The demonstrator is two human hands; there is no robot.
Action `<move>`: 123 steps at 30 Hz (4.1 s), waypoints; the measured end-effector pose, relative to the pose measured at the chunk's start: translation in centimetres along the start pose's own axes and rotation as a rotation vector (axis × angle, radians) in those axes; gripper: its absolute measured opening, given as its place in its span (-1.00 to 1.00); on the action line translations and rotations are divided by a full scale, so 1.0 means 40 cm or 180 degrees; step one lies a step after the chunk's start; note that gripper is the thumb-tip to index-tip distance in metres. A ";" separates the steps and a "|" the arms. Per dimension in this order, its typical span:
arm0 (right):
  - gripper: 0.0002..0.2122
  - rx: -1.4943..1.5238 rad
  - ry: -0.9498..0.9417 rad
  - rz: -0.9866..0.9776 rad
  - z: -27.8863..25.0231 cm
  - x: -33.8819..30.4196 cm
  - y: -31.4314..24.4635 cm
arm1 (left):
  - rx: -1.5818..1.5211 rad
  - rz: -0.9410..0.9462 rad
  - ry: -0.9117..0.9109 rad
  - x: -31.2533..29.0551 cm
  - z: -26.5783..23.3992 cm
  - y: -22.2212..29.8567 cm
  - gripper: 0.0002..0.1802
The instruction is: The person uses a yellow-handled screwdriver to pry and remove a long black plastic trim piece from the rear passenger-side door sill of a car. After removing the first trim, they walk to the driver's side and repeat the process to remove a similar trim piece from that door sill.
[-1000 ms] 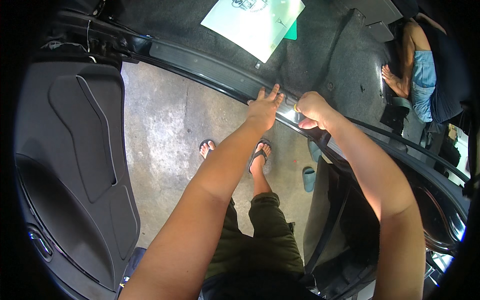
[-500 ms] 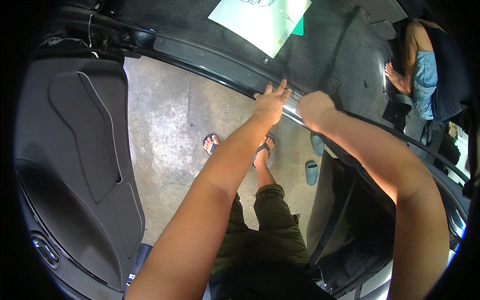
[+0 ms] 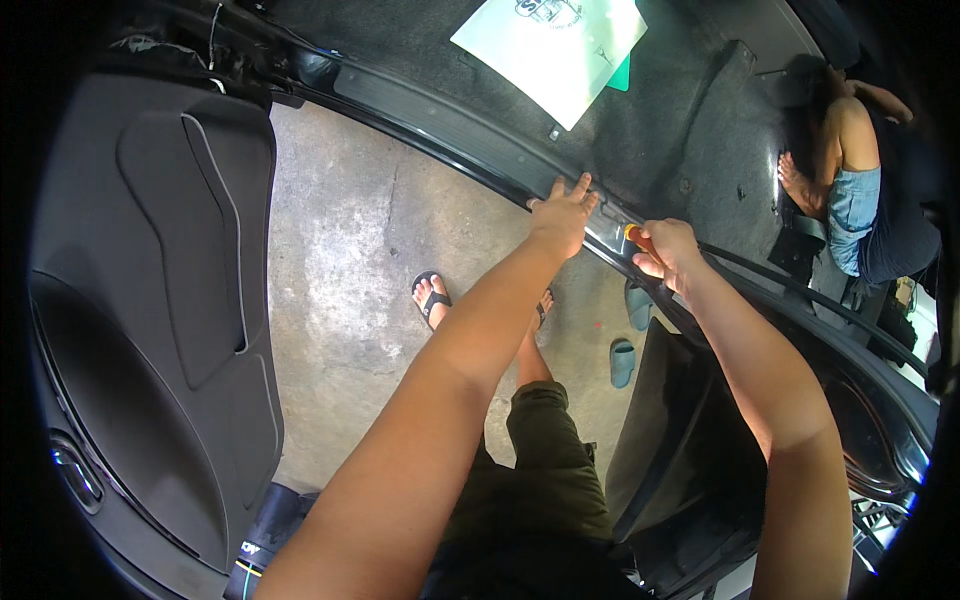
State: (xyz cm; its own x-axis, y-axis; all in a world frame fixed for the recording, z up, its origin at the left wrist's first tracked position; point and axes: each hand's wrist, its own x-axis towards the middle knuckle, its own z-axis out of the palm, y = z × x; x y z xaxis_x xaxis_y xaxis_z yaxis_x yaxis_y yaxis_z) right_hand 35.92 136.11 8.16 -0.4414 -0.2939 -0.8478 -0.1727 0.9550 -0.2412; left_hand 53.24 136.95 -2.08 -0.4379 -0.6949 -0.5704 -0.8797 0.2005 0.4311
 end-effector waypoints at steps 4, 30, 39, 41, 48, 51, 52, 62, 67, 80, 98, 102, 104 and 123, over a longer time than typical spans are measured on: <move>-0.87 -0.2463 0.0380 -0.1482 0.017 -0.013 -0.015 | -0.0658 -0.0087 0.0653 0.018 0.058 0.007 -0.50; -0.77 -0.4993 0.0332 -0.4457 -0.002 -0.071 -0.037 | -0.7752 -0.2271 -0.0822 0.018 0.194 0.153 -0.24; -0.83 -0.4348 0.0450 -0.3171 0.007 -0.089 -0.044 | -0.7305 -0.2411 -0.0424 0.035 0.239 0.123 -0.49; -0.85 -0.4422 0.0174 -0.4263 -0.005 -0.088 -0.030 | -0.7313 -0.2430 -0.0371 0.043 0.231 0.117 -0.52; -0.75 -0.3874 0.0650 -0.3386 0.006 -0.090 -0.034 | -0.6768 -0.2435 -0.0296 0.053 0.209 0.114 -0.64; -0.73 -0.4046 0.0786 -0.2596 0.007 -0.078 -0.041 | -0.6696 -0.2393 -0.0173 0.052 0.202 0.116 -0.67; -0.73 -0.3908 0.0711 -0.2789 -0.003 -0.077 -0.033 | -0.6709 -0.2400 -0.0129 0.050 0.201 0.116 -0.68; -0.78 -0.3292 0.1055 -0.3056 -0.021 -0.070 0.028 | -0.6506 -0.2291 0.0102 0.046 0.206 0.138 -0.73; -0.83 -0.3586 0.0711 -0.3355 -0.027 -0.081 0.019 | -0.4237 -0.1568 0.0976 0.061 0.208 0.137 -0.61; -0.81 -0.3735 0.0772 -0.3572 -0.006 -0.092 -0.007 | -0.1902 -0.0719 0.1910 0.093 0.185 0.122 -0.74; -0.75 -0.3182 0.0691 -0.4120 -0.014 -0.114 0.001 | -0.1548 -0.0187 0.1996 0.119 0.202 0.075 -0.77; -0.76 -0.3368 0.0673 -0.2880 -0.007 -0.115 -0.010 | -0.1588 -0.0092 0.2073 0.118 0.200 0.070 -0.81; -0.81 -0.3507 0.0681 -0.2713 -0.007 -0.116 -0.016 | -0.1523 -0.0100 0.2034 0.119 0.198 0.071 -0.81; -0.85 -0.3454 0.0631 -0.3340 -0.046 -0.107 0.019 | -0.0926 0.0347 0.1981 0.124 0.181 0.065 -0.89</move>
State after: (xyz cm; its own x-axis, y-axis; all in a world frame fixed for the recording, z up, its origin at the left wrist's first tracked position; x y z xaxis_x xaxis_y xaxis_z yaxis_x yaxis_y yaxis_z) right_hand 36.07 138.02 12.48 0.1965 -0.8845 -0.4230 -0.9781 -0.1466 -0.1479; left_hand 47.45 139.02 -8.83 -0.2568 -0.9655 -0.0439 -0.7133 0.1587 0.6827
